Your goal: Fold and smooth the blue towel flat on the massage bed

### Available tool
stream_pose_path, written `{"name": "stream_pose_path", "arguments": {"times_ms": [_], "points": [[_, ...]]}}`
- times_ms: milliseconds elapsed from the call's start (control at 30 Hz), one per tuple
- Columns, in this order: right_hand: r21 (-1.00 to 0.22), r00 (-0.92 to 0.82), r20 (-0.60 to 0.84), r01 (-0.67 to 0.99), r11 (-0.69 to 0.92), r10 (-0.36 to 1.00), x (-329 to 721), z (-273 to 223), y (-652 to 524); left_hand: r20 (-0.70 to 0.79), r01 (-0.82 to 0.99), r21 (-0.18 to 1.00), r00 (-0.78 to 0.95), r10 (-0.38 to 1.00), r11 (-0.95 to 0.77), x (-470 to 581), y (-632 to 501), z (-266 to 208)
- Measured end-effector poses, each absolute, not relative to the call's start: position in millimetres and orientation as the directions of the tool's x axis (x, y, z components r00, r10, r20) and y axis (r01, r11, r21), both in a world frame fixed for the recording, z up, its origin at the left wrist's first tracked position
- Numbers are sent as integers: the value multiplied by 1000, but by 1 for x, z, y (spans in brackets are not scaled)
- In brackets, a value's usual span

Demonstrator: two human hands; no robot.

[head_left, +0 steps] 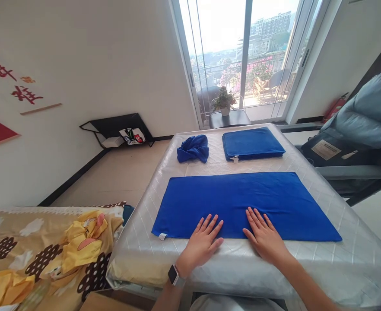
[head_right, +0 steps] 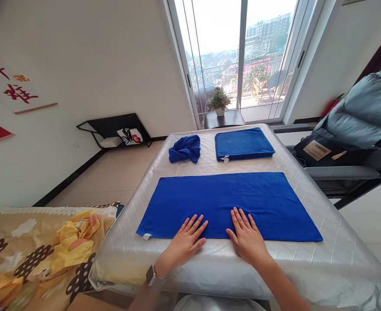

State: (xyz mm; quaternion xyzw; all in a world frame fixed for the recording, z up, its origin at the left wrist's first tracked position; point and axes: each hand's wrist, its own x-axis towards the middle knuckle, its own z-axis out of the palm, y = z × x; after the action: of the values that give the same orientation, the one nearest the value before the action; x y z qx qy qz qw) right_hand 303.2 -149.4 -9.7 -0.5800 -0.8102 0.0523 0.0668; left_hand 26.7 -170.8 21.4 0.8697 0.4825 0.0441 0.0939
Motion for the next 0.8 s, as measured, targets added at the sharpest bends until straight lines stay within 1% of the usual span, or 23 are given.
{"name": "stream_pose_path", "arguments": {"times_ms": [133, 200, 233, 300, 333, 367, 400, 433, 500, 567, 633, 700, 800], "points": [[-98, -88, 40, 991, 91, 995, 390, -22, -164, -83, 841, 289, 498, 863, -457, -18, -189, 23], [-71, -25, 49, 997, 29, 998, 437, -31, -175, -65, 865, 332, 420, 905, -377, -42, -197, 24], [-63, -16, 55, 998, 20, 998, 456, -34, -179, -15, 881, 348, 346, 938, -320, -52, -199, 26], [-49, 39, 75, 998, -35, 996, 476, -34, -182, 145, 904, 377, 159, 977, -203, -63, -198, 31], [-45, 56, 81, 998, -53, 995, 475, -30, -180, 224, 907, 387, 79, 971, -163, -63, -194, 36], [-44, 65, 88, 997, -61, 994, 466, -24, -175, 284, 909, 389, 37, 958, -150, -57, -188, 40], [-46, 51, 91, 998, -47, 995, 450, -16, -167, 317, 910, 379, 43, 947, -168, -48, -180, 46], [-54, 3, 94, 999, 2, 996, 428, -7, -158, 326, 910, 357, 92, 941, -212, -34, -170, 51], [-86, -103, 131, 990, 114, 986, 372, 10, -136, 294, 889, 286, 274, 916, -358, -2, -148, 60], [-125, -239, 168, 957, 261, 956, 316, 20, -117, 244, 830, 218, 464, 852, -514, 30, -125, 61], [-150, -367, 151, 909, 388, 918, 273, 22, -104, 195, 772, 175, 581, 791, -611, 51, -107, 55], [-167, -436, 91, 879, 446, 895, 252, 18, -98, 149, 755, 152, 620, 770, -638, 57, -95, 43], [-172, -429, 28, 888, 427, 903, 261, 6, -98, 78, 796, 135, 585, 807, -590, 37, -93, 25]]}}
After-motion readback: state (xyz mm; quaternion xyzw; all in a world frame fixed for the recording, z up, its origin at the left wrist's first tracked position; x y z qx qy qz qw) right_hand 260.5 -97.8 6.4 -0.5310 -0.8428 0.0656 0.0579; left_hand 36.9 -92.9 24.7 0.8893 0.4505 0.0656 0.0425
